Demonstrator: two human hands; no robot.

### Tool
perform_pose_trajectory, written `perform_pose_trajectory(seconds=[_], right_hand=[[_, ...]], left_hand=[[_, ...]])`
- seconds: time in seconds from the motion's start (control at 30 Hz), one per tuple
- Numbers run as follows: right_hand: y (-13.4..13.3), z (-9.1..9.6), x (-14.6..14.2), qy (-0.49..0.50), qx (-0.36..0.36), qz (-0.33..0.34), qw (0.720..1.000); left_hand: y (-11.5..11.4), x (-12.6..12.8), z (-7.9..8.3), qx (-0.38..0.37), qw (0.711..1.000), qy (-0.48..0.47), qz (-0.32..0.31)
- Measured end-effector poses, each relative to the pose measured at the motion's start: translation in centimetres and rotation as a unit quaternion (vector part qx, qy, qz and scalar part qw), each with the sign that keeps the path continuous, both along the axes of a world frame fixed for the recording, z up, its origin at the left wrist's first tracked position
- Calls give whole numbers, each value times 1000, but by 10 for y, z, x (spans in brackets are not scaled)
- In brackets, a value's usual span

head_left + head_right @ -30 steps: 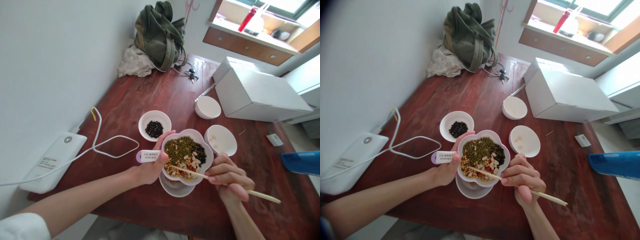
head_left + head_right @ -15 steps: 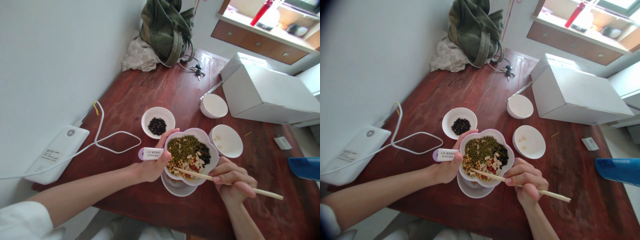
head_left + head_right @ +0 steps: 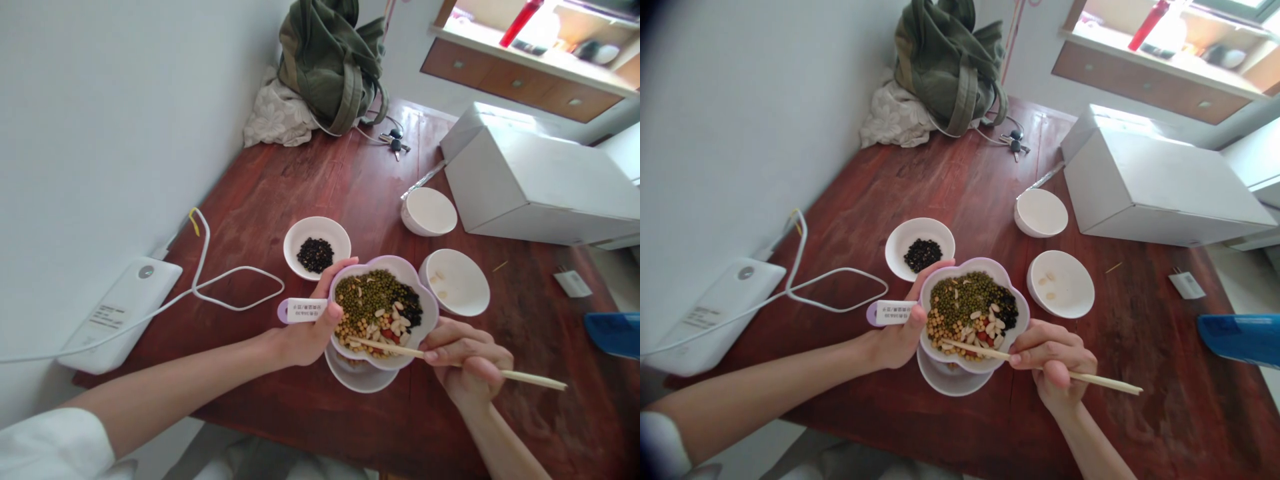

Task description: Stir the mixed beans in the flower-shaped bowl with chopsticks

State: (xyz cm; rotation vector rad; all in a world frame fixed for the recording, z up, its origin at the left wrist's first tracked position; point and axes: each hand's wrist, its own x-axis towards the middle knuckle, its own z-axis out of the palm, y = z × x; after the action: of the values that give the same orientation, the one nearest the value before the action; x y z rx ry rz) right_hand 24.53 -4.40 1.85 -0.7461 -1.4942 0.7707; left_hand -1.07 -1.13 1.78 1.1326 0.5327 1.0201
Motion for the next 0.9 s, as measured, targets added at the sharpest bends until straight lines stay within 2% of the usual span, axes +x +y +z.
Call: perform_pose_trajectory(seconds=[0.2, 0.33, 0.43, 0.63, 0.77, 0.9], right_hand=[[-6, -2, 6, 5, 14, -12, 1000], [-8, -1, 10, 15, 47, -29, 998], [-6, 3, 9, 18, 68, -10, 997], [-5, 6, 8, -41, 100, 29, 994], [-7, 4, 12, -89, 121, 31, 988], [-10, 5, 14, -101, 110, 26, 988]], left_hand=[[0, 0, -4, 6, 1000, -9, 9], [-1, 1, 2, -19, 999, 16, 25], [-1, 1, 5, -17, 999, 31, 24], [2, 2, 6, 6, 999, 43, 12], [2, 3, 10, -11, 999, 45, 9], [2, 3, 9, 9, 999, 41, 11]])
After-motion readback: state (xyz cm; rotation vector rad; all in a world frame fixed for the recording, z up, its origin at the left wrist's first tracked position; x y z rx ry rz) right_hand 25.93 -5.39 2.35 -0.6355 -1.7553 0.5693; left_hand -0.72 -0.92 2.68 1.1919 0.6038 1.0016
